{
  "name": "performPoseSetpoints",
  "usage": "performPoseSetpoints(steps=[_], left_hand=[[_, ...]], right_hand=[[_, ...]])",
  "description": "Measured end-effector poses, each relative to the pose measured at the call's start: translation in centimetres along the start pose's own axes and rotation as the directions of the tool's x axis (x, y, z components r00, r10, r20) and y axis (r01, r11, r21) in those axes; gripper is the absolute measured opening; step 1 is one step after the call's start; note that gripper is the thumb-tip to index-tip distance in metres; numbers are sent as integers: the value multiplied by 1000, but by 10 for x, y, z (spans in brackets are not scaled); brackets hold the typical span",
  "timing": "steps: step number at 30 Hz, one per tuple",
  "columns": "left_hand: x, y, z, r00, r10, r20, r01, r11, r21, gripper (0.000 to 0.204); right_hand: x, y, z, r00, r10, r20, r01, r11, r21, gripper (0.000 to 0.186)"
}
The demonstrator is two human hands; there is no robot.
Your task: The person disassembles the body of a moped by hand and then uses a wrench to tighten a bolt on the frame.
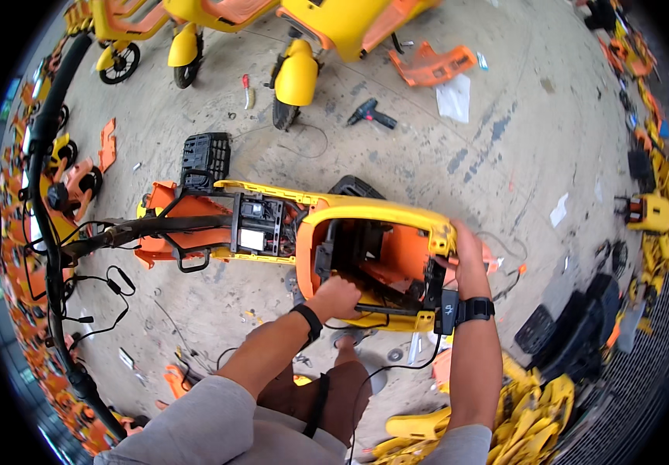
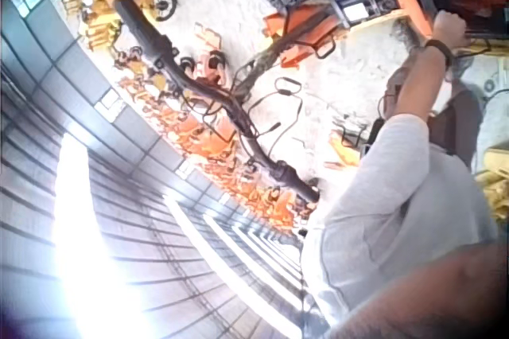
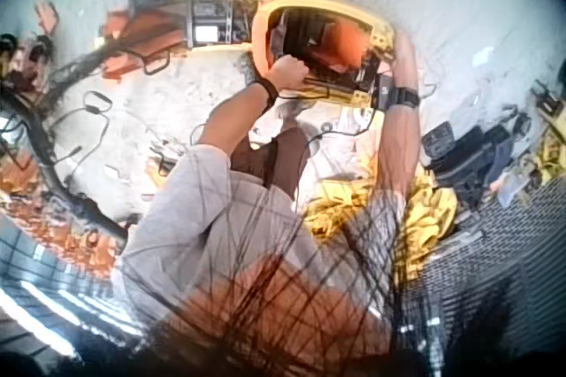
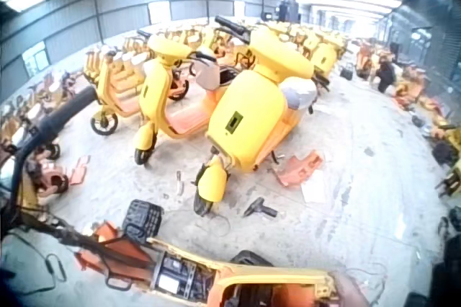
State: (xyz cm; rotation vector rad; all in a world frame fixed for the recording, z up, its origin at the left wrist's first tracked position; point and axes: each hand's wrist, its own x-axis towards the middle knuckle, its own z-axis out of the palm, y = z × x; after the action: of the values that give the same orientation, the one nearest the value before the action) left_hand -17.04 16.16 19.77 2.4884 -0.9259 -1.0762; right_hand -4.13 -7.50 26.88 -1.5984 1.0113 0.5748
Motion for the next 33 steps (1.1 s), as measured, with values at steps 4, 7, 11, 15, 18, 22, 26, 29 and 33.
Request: performPoseSetpoints(steps=[4, 7, 11, 15, 18, 22, 26, 29, 33], left_hand=[[-24, 0, 6, 812, 65, -580, -327, 874, -360, 39], [-56, -24, -21, 309, -409, -859, -167, 865, -473, 55], [-41, -57, -1, 285, -845, -452, -26, 464, -885, 77], [-36, -71, 19, 357, -890, -285, -192, 228, -954, 65], [-48, -84, 33, 336, -899, -281, -16, 293, -956, 55], [-76, -79, 21, 363, -894, -261, 88, 312, -946, 53], [-88, -73, 29, 367, -897, -245, -80, 233, -969, 52], [-93, -76, 45, 389, -895, -219, -190, 155, -970, 51], [-99, -70, 41, 382, -895, -230, -107, 205, -973, 48]], right_hand=[[42, 16, -8, 998, 15, -60, -4, 985, 175, 31], [27, -21, 26, 981, -83, -174, 109, 983, 147, 25], [45, -89, 69, 959, -184, -216, 210, 972, 106, 20], [23, -83, 87, 958, -255, -131, 275, 949, 157, 27], [0, -65, 89, 962, -262, -71, 271, 906, 325, 30], [-68, -70, 104, 908, -416, 48, 397, 892, 215, 28], [-114, -53, 115, 923, -384, -34, 369, 856, 363, 25], [-137, -37, 111, 942, -332, -46, 324, 866, 380, 26], [-135, -8, 95, 955, -297, -21, 278, 865, 418, 28]])
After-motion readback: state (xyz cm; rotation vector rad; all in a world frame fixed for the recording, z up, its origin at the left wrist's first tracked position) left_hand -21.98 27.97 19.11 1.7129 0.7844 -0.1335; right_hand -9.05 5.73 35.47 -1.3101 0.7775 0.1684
